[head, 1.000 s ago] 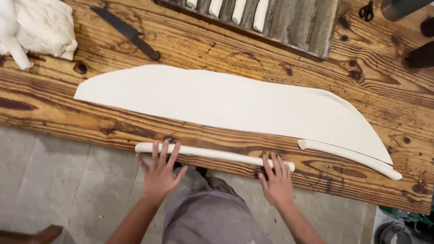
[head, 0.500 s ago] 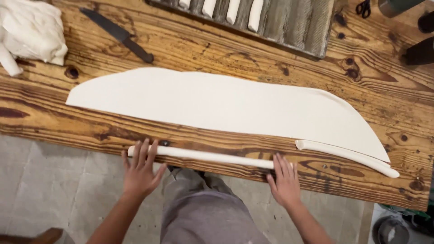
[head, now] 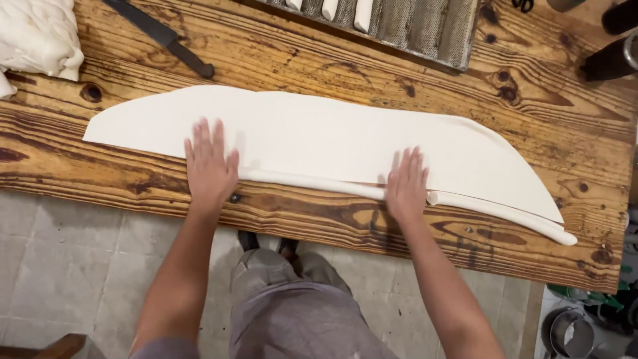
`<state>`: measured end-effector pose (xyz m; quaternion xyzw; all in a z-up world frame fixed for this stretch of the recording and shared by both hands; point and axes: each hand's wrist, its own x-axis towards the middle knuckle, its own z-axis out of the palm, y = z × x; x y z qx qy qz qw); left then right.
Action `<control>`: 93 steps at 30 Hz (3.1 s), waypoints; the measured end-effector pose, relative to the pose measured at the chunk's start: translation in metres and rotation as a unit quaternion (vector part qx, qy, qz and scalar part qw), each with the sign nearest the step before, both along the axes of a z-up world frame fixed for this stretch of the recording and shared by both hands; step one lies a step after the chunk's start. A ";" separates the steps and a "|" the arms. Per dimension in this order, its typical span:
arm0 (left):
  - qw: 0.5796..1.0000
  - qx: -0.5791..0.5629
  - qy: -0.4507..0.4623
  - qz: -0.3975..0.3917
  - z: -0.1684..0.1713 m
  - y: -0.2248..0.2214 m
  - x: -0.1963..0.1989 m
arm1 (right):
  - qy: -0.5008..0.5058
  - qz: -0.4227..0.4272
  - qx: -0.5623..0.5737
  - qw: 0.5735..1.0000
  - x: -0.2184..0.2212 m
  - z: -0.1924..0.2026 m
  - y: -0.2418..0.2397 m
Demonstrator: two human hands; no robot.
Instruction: Shaping dough into individual rolls and placing them on a baking tray
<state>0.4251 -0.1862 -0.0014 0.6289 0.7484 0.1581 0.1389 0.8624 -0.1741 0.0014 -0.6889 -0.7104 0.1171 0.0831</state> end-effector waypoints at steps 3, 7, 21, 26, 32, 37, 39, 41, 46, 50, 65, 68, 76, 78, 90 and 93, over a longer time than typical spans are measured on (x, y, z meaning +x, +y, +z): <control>0.983 0.124 0.104 -0.092 -0.020 -0.062 0.005 | -0.057 0.087 -0.019 0.994 0.003 -0.002 -0.054; 0.972 0.155 0.125 -0.128 -0.033 -0.124 0.007 | -0.095 0.111 -0.003 0.989 0.019 -0.037 -0.113; 0.901 0.172 -0.391 -0.073 -0.052 -0.044 0.127 | 0.565 -0.039 0.011 0.824 -0.132 -0.042 -0.064; 0.917 0.152 -0.337 -0.149 -0.069 -0.086 0.117 | 0.611 0.017 -0.054 0.789 -0.110 -0.061 -0.095; 0.904 0.258 -0.258 -0.225 -0.055 -0.077 0.119 | 0.545 0.095 0.026 0.833 -0.123 -0.038 -0.091; 0.905 0.268 -0.264 -0.198 -0.064 -0.014 0.134 | 0.532 0.127 0.095 0.832 -0.133 -0.048 -0.032; 0.904 0.268 -0.271 -0.193 -0.067 0.003 0.136 | 0.506 0.162 0.119 0.839 -0.135 -0.051 -0.015; 0.905 0.246 -0.291 -0.191 -0.057 0.013 0.137 | 0.451 0.150 0.154 0.866 -0.136 -0.047 -0.001; 0.903 0.077 -0.376 -0.195 -0.033 -0.023 0.131 | 0.540 0.121 0.043 0.832 -0.135 -0.036 -0.035; 0.912 -0.109 -0.351 -0.183 -0.015 -0.066 0.126 | 0.550 0.102 -0.056 0.827 -0.129 -0.007 -0.080; 0.907 0.248 -0.289 -0.179 -0.046 0.026 0.137 | 0.452 0.165 0.134 0.866 -0.139 -0.052 0.013; 0.898 0.212 -0.345 -0.171 -0.061 0.012 0.140 | 0.540 0.113 0.063 0.832 -0.142 -0.050 0.001; 0.915 0.173 -0.315 -0.183 -0.059 -0.101 0.136 | 0.581 0.070 -0.032 0.810 -0.125 -0.033 -0.106; 0.919 0.176 -0.289 -0.203 -0.061 -0.091 0.137 | 0.536 0.087 -0.004 0.840 -0.124 -0.037 -0.097; 0.886 0.259 -0.356 -0.149 -0.056 -0.007 0.145 | 0.509 0.124 0.093 0.846 -0.133 -0.045 -0.017; 0.910 0.200 -0.317 -0.178 -0.050 -0.050 0.140 | 0.601 0.066 0.015 0.796 -0.125 -0.040 -0.049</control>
